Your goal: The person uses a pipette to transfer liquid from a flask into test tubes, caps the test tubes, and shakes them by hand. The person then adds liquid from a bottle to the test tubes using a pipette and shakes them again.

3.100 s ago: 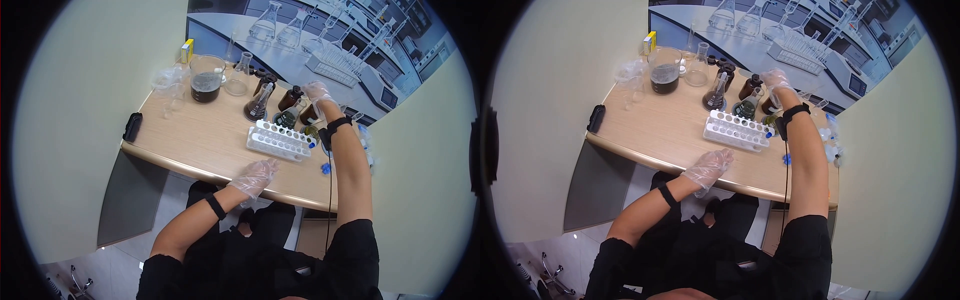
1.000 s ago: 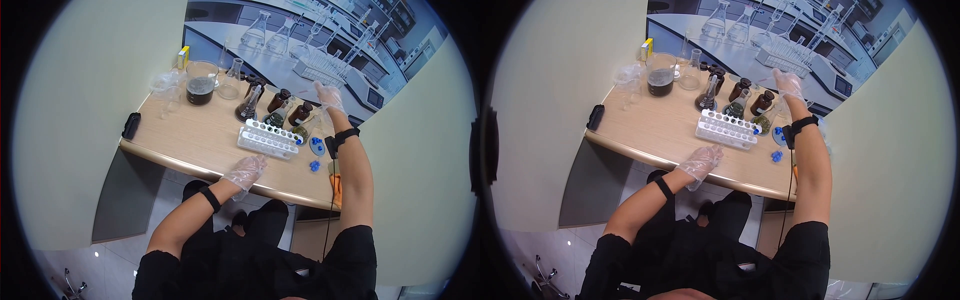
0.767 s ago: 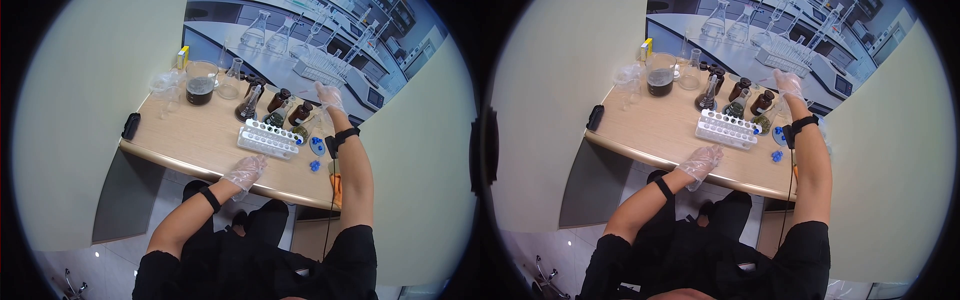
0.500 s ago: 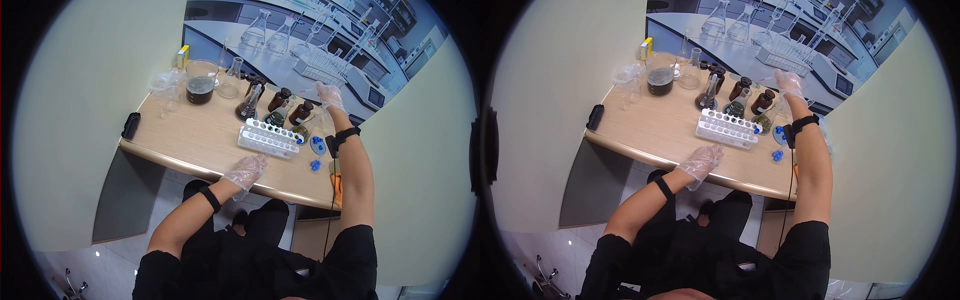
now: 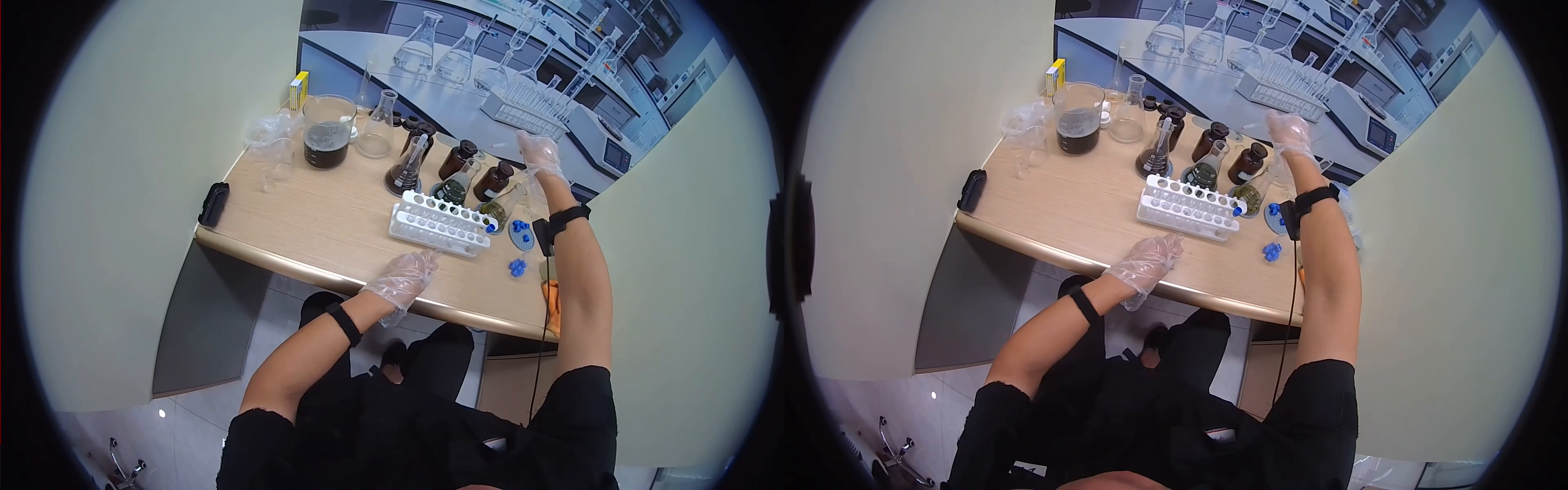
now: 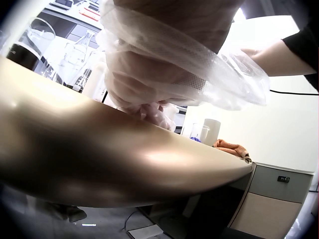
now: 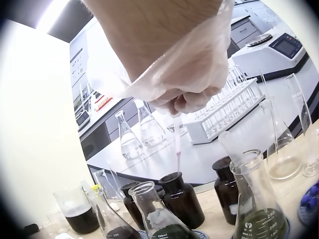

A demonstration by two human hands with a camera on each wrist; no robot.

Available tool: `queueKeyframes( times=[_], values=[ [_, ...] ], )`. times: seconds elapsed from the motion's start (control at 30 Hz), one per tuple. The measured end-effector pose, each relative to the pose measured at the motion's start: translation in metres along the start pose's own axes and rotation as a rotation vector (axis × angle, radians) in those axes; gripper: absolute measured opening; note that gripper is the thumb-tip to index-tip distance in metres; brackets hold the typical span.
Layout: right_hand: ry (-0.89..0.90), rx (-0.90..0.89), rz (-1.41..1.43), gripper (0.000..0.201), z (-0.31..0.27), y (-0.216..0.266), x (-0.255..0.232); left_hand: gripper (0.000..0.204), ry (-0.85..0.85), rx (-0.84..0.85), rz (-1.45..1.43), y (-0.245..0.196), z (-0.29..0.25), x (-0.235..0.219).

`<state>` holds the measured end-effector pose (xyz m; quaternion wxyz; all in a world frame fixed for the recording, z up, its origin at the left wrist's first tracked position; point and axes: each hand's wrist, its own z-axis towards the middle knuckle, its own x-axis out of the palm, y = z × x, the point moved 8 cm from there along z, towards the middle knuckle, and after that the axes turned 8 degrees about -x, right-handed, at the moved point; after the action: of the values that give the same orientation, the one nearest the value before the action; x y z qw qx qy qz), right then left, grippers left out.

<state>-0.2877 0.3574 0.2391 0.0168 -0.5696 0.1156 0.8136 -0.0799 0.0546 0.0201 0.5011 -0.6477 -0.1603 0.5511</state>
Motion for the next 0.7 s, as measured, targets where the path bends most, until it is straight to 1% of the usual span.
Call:
queueKeyframes(
  times=[0.1,0.17,0.23,0.27,0.3,0.33,0.37,0.43,0.5,0.57,0.63,0.67,0.7],
  values=[
    [-0.006,-0.008,0.010,0.065,-0.004,0.001,-0.001,0.030,0.015,0.009,0.026,-0.009,-0.002,-0.007],
    [-0.012,-0.017,0.015,0.065,0.000,-0.006,0.004,0.032,0.007,0.021,0.056,-0.011,-0.004,-0.008],
    [-0.059,-0.118,-0.028,0.057,0.007,-0.008,0.010,0.033,-0.001,0.032,0.088,-0.013,-0.004,-0.010],
    [-0.058,-0.117,-0.027,0.057,0.012,-0.018,0.017,0.034,0.031,-0.007,0.079,-0.010,-0.002,-0.008],
    [-0.076,-0.250,-0.123,0.054,0.016,-0.016,0.021,0.034,0.064,-0.046,0.069,-0.007,-0.002,-0.006],
    [-0.093,-0.382,-0.218,0.051,0.015,-0.011,0.024,0.034,0.065,-0.046,0.069,-0.006,-0.002,-0.005],
    [-0.093,-0.381,-0.218,0.051,0.004,0.000,0.013,0.034,0.051,-0.029,0.077,-0.006,-0.002,-0.005],
    [-0.118,-0.447,-0.247,0.045,-0.023,0.022,-0.012,0.034,0.037,-0.010,0.087,-0.004,0.000,-0.003],
    [-0.145,-0.447,-0.211,0.045,-0.032,0.021,-0.025,0.035,0.033,-0.014,0.101,0.000,0.001,0.000],
    [-0.174,-0.446,-0.175,0.044,-0.044,0.022,-0.041,0.033,0.015,0.001,0.069,-0.008,-0.003,-0.006],
    [-0.183,-0.139,0.213,0.051,-0.057,-0.004,-0.057,0.031,0.000,0.016,0.037,-0.014,-0.005,-0.012],
    [-0.186,-0.137,0.212,0.051,-0.071,-0.002,-0.066,0.028,0.016,0.004,0.061,-0.014,-0.004,-0.011],
    [-0.226,-0.129,0.282,0.051,-0.088,-0.002,-0.076,0.025,0.033,-0.007,0.084,-0.014,-0.004,-0.011]
  ],
)
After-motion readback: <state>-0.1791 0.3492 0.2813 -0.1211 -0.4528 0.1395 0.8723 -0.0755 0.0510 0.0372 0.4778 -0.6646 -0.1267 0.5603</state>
